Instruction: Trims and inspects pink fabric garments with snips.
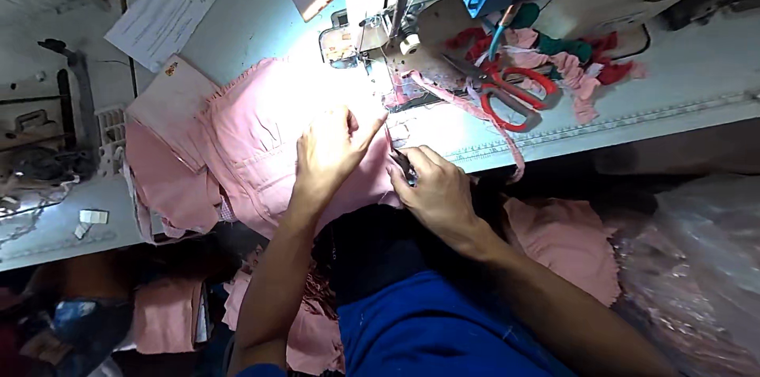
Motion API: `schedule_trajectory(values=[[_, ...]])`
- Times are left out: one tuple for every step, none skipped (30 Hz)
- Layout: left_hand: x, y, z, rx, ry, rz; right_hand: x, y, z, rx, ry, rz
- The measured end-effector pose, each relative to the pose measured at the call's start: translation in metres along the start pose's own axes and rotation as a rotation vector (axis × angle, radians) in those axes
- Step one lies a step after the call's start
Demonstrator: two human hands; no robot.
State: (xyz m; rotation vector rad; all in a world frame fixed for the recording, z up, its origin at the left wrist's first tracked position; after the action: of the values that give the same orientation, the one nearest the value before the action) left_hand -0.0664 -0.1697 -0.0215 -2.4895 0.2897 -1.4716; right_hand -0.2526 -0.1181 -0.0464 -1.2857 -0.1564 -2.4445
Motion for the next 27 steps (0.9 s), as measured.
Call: schedule_trajectory(values=[[0.003, 0.004, -0.003, 0.054, 0.009, 0.072, 0.001, 0.0, 0.006, 0.067, 0.01, -0.022], [0.006, 0.007, -0.004, 0.084, 0.01, 0.133, 0.002, -0.002, 0.015, 0.135, 0.025, -0.036], [0.009, 0.008, -0.003, 0.082, 0.002, 0.169, 0.002, -0.004, 0.024, 0.206, 0.042, -0.034], [0.012, 0.008, 0.0, 0.038, -0.013, 0.175, 0.0, -0.005, 0.032, 0.283, 0.062, -0.021], [0.015, 0.005, 0.004, -0.021, -0.051, 0.165, -0.003, -0.006, 0.039, 0.36, 0.093, 0.006], [0.019, -0.002, 0.01, -0.077, -0.11, 0.127, -0.005, -0.006, 0.043, 0.425, 0.153, 0.048], [0.027, -0.013, 0.018, -0.122, -0.191, 0.073, -0.006, -0.004, 0.045, 0.464, 0.242, 0.084], [0.037, -0.03, 0.029, -0.144, -0.299, 0.025, -0.005, -0.001, 0.045, 0.466, 0.327, 0.109], [0.048, -0.052, 0.041, -0.124, -0.413, -0.018, -0.005, 0.003, 0.042, 0.446, 0.373, 0.12], [0.059, -0.074, 0.055, -0.069, -0.512, -0.066, -0.005, 0.006, 0.037, 0.419, 0.354, 0.125], [0.068, -0.094, 0.069, 0.002, -0.582, -0.141, -0.006, 0.01, 0.03, 0.389, 0.282, 0.132], [0.078, -0.109, 0.083, 0.078, -0.628, -0.232, -0.008, 0.013, 0.023, 0.357, 0.175, 0.153], [0.087, -0.121, 0.1, 0.132, -0.643, -0.311, -0.01, 0.015, 0.015, 0.324, 0.073, 0.184], [0.096, -0.132, 0.117, 0.174, -0.617, -0.377, -0.012, 0.015, 0.009, 0.294, 0.001, 0.217], [0.105, -0.143, 0.135, 0.208, -0.549, -0.433, -0.011, 0.015, 0.004, 0.275, -0.044, 0.238], [0.114, -0.152, 0.151, 0.236, -0.468, -0.481, -0.008, 0.013, 0.0, 0.265, -0.071, 0.243], [0.122, -0.161, 0.164, 0.28, -0.404, -0.537, -0.005, 0.012, -0.004, 0.255, -0.09, 0.247], [0.129, -0.167, 0.172, 0.338, -0.361, -0.598, -0.001, 0.01, -0.008, 0.242, -0.105, 0.247], [0.134, -0.173, 0.178, 0.374, -0.336, -0.647, 0.003, 0.009, -0.011, 0.23, -0.114, 0.239], [0.139, -0.175, 0.183, 0.381, -0.325, -0.692, 0.007, 0.009, -0.014, 0.216, -0.121, 0.229], [0.141, -0.174, 0.187, 0.376, -0.321, -0.742, 0.01, 0.008, -0.016, 0.202, -0.127, 0.219], [0.142, -0.174, 0.189, 0.374, -0.325, -0.773, 0.012, 0.007, -0.018, 0.189, -0.136, 0.21], [0.141, -0.174, 0.19, 0.372, -0.329, -0.794, 0.014, 0.005, -0.019, 0.175, -0.144, 0.202], [0.14, -0.175, 0.19, 0.363, -0.332, -0.812, 0.015, 0.003, -0.019, 0.164, -0.15, 0.194], [0.139, -0.175, 0.187, 0.352, -0.329, -0.83, 0.015, 0.001, -0.019, 0.156, -0.154, 0.186], [0.14, -0.175, 0.185, 0.324, -0.332, -0.857, 0.015, -0.001, -0.019, 0.149, -0.157, 0.182], [0.141, -0.176, 0.181, 0.271, -0.348, -0.882, 0.015, -0.002, -0.019, 0.139, -0.163, 0.184]])
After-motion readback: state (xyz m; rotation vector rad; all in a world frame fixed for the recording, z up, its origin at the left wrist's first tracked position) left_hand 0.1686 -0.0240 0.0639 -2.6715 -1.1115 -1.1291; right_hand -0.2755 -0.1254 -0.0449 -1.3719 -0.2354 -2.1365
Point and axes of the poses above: each hand's wrist, its own y-axis towards the middle knuckle, its own x-axis out of the back of the hand, z = x × y, the point moved 2 cm from there along y, towards the middle knuckle, and after that the axes turned 14 degrees about z, right-handed, at the moved point
